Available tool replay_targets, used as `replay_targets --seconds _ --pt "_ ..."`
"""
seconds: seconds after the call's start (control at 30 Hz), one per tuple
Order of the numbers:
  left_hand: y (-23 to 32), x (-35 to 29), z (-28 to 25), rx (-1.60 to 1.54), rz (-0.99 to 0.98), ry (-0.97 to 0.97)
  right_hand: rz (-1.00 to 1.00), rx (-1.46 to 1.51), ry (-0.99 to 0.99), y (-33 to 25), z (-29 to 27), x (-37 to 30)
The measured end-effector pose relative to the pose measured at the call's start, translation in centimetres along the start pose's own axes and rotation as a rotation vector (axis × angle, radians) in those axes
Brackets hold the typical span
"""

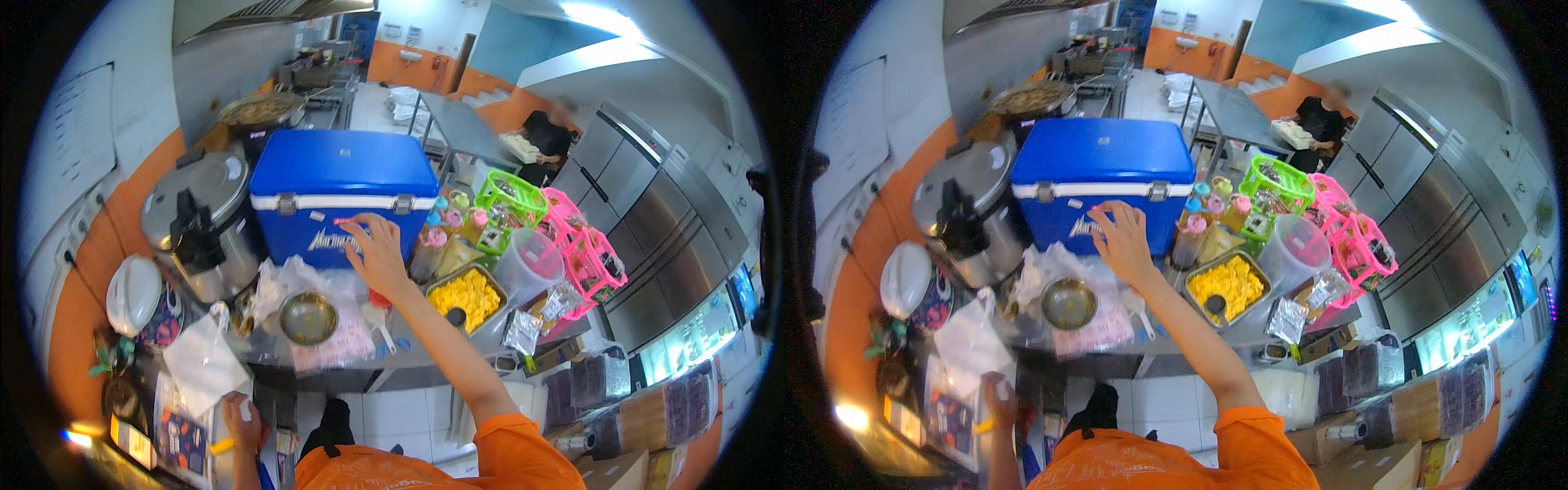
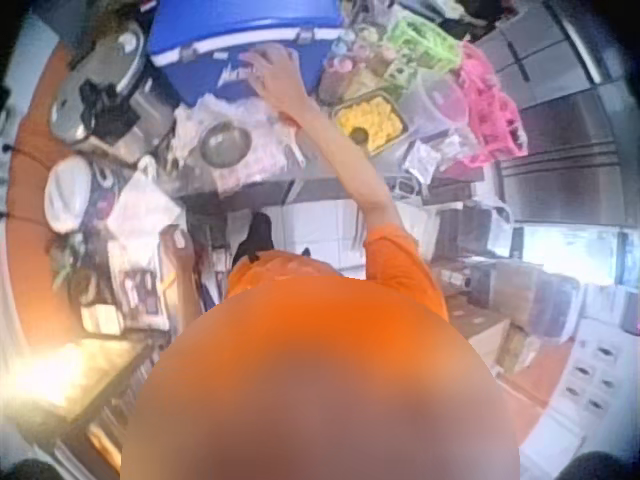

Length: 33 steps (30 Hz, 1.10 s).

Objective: The person retrieves a can from a sink, walks through a commercial kitchen, and places the can on a counter. They then open several boxes, place white buns into each, and add scoops of scrambled eggs into the boxes using a spoon. Finally, they place a small plastic bag into one of the boxes.

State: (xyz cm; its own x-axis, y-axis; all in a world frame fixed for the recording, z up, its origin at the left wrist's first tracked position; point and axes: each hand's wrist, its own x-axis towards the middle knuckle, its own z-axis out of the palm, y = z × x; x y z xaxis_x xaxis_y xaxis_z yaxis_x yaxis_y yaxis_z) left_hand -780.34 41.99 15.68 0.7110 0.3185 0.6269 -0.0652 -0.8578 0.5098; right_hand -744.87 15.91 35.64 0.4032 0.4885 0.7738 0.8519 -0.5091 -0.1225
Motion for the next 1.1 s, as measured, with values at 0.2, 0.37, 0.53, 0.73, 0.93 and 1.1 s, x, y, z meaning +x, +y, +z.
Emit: replay_targets --seconds 0.2,0.37,0.53,0.73,0.93,1.1 --pt "-6.2 20.1 0.8 0.263 0.154 0.439 -0.174 -0.364 -0.108 10.4 6.6 6.7" --pt "-8.4 31.1 -0.4 0.249 0.045 0.479 -0.317 -0.478 -0.209 15.1 9.2 6.1" --pt "-9.5 36.7 0.6 0.320 0.034 0.325 -0.560 -0.425 -0.005 16.2 8.8 7.9" --pt "-9.3 38.0 3.3 0.272 -0.146 0.184 -0.446 -0.669 -0.045 22.1 5.0 21.3" --pt "-8.5 38.4 4.1 0.335 -0.173 0.231 -0.309 -0.597 0.127 31.6 9.9 40.2" --pt "-9.1 37.8 4.2 0.336 -0.198 0.267 -0.117 -0.557 -0.097 35.4 16.3 47.5"
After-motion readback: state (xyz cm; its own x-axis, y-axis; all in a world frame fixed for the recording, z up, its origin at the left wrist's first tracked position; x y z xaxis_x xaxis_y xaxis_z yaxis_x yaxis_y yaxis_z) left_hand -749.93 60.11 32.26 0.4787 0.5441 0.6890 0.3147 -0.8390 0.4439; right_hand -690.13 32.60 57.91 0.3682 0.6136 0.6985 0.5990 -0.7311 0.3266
